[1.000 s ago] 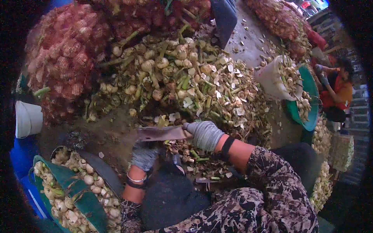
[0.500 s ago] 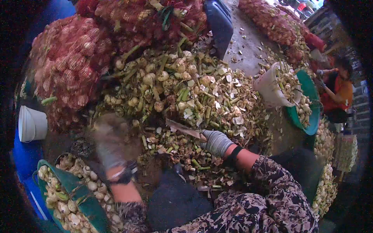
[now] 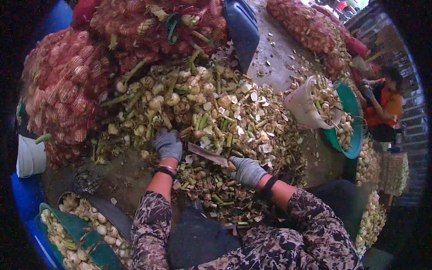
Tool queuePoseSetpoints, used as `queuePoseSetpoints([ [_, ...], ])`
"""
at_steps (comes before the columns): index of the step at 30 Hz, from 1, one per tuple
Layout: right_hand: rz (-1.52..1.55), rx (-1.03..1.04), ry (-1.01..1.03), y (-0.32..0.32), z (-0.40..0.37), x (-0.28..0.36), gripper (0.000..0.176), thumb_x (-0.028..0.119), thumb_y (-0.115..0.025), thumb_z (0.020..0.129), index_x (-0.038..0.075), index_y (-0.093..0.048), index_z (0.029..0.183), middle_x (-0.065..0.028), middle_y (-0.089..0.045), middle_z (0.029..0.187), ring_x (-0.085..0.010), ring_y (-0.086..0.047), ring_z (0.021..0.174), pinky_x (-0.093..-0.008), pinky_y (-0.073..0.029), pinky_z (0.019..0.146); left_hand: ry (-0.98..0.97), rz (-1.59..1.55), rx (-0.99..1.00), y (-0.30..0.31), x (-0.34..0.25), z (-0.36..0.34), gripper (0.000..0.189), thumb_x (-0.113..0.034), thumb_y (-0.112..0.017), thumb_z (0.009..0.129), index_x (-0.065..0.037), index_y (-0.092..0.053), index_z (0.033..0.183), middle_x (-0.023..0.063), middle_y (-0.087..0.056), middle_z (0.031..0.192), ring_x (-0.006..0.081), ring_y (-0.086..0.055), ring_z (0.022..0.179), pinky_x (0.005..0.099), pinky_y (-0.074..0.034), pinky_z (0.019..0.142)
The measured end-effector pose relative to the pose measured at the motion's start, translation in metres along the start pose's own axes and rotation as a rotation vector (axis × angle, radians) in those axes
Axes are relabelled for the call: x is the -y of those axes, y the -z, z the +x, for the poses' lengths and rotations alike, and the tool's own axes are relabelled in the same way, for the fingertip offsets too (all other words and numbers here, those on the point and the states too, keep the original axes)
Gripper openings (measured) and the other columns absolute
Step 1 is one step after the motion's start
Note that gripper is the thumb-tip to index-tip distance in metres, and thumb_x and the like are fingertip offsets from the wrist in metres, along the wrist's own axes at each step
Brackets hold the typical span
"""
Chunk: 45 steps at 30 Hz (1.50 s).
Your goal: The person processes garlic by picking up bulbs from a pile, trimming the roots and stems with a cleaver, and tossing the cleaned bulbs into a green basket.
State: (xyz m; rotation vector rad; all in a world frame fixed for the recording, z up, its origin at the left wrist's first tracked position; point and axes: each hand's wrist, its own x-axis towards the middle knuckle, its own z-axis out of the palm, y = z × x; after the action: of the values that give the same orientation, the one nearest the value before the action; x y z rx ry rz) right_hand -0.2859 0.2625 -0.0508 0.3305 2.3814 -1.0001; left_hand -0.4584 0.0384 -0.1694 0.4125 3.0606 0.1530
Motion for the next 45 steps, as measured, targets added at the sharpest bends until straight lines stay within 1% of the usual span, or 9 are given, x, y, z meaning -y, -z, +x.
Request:
queuePoseSetpoints([
  [3, -0.115, -0.093, 0.174, -0.007, 0.005, -0.005, 0.041, 0.036, -0.069, 0.085, 0.008, -0.061, 0.113, -0.022, -0.066, 0.09, -0.0428, -0.063, 0.086, -0.0477, -0.051, 0.072, -0.069, -0.27, -0.068, -0.006, 0.013, -0.026, 0.036, -0.013, -0.065, 0.075, -0.009, -0.065, 0.11, 0.0126, -0.059, 0.125, 0.0309, -0.056, 0.113, 0.0429, -0.046, 0.094],
  [6, -0.221, 0.016, 0.25, -0.008, 0.009, 0.008, 0.043, 0.034, -0.07, 0.083, 0.008, -0.059, 0.116, -0.0207, -0.066, 0.09, -0.0415, -0.064, 0.085, -0.0465, -0.051, 0.072, 0.281, -1.745, 0.056, -0.003, 0.022, -0.07, 0.034, -0.007, -0.062, 0.083, -0.005, -0.061, 0.116, 0.0096, -0.059, 0.125, 0.0233, -0.058, 0.11, 0.0362, -0.05, 0.09],
  [14, -0.309, -0.011, 0.43, -0.024, 0.025, 0.039, 0.031, 0.022, -0.072, 0.078, 0.009, -0.062, 0.105, -0.0163, -0.065, 0.079, -0.038, -0.065, 0.078, -0.0424, -0.053, 0.068, -0.352, -0.695, 0.008, 0.031, 0.046, -0.14, 0.021, -0.017, -0.064, 0.093, -0.005, -0.064, 0.11, 0.0047, -0.066, 0.104, 0.0172, -0.059, 0.089, 0.0338, -0.051, 0.08],
  [16, -0.319, -0.038, 0.245, -0.023, 0.035, 0.002, 0.037, 0.034, -0.07, 0.083, 0.009, -0.062, 0.108, -0.0179, -0.068, 0.088, -0.0391, -0.065, 0.085, -0.0451, -0.052, 0.073, 0.201, -1.455, 0.475, 0.083, 0.04, -0.147, 0.026, -0.017, -0.066, 0.092, -0.004, -0.062, 0.114, 0.0055, -0.065, 0.107, 0.018, -0.058, 0.093, 0.0327, -0.05, 0.083],
  [24, 0.082, -0.118, 0.267, -0.025, -0.006, 0.099, 0.064, 0.056, -0.073, 0.08, 0.005, -0.061, 0.116, -0.019, -0.067, 0.095, -0.0358, -0.065, 0.088, -0.041, -0.05, 0.08, -0.187, -0.806, 0.395, 0.105, 0.019, -0.144, 0.038, -0.01, -0.075, 0.08, 0.001, -0.063, 0.115, 0.0137, -0.068, 0.105, 0.0225, -0.064, 0.096, 0.0364, -0.052, 0.088],
  [32, 1.18, 0.367, -0.281, -0.037, 0.019, 0.088, 0.038, 0.051, -0.066, 0.09, 0.015, -0.06, 0.101, 0.0019, -0.056, 0.077, -0.0122, -0.051, 0.056, -0.0297, -0.043, 0.048, -0.003, -2.21, 0.379, 0.1, 0.046, -0.155, 0.074, -0.028, -0.081, 0.078, -0.007, -0.044, 0.139, 0.0095, -0.054, 0.133, 0.0284, -0.058, 0.115, 0.0383, -0.05, 0.096],
  [36, 1.53, 0.669, -0.383, -0.083, 0.024, 0.081, 0.037, 0.05, -0.068, 0.089, 0.017, -0.058, 0.103, 0.002, -0.054, 0.072, -0.0106, -0.047, 0.052, -0.027, -0.038, 0.042, -0.001, -1.974, 0.226, 0.072, 0.038, -0.154, 0.078, -0.027, -0.079, 0.082, -0.008, -0.035, 0.144, 0.0112, -0.051, 0.136, 0.0262, -0.059, 0.114, 0.0397, -0.056, 0.091],
  [42, 0.629, 0.044, 0.078, -0.092, 0.03, 0.063, 0.04, 0.045, -0.071, 0.088, 0.009, -0.061, 0.1, 0.0002, -0.061, 0.079, -0.0179, -0.058, 0.063, -0.0341, -0.047, 0.057, -0.036, -2.002, 0.31, 0.083, 0.052, -0.151, 0.077, -0.043, -0.076, 0.083, -0.003, -0.041, 0.139, 0.0088, -0.058, 0.127, 0.0207, -0.059, 0.112, 0.0339, -0.048, 0.096],
  [45, -0.09, -0.103, 0.289, -0.04, -0.001, 0.09, 0.032, 0.03, -0.071, 0.083, 0.008, -0.06, 0.103, -0.0207, -0.066, 0.09, -0.0394, -0.065, 0.08, -0.0452, -0.051, 0.066, 0.009, -1.795, 0.258, 0.074, 0.056, -0.159, 0.074, -0.036, -0.078, 0.082, -0.004, -0.042, 0.139, 0.0083, -0.058, 0.128, 0.021, -0.059, 0.112, 0.0342, -0.048, 0.096],
])
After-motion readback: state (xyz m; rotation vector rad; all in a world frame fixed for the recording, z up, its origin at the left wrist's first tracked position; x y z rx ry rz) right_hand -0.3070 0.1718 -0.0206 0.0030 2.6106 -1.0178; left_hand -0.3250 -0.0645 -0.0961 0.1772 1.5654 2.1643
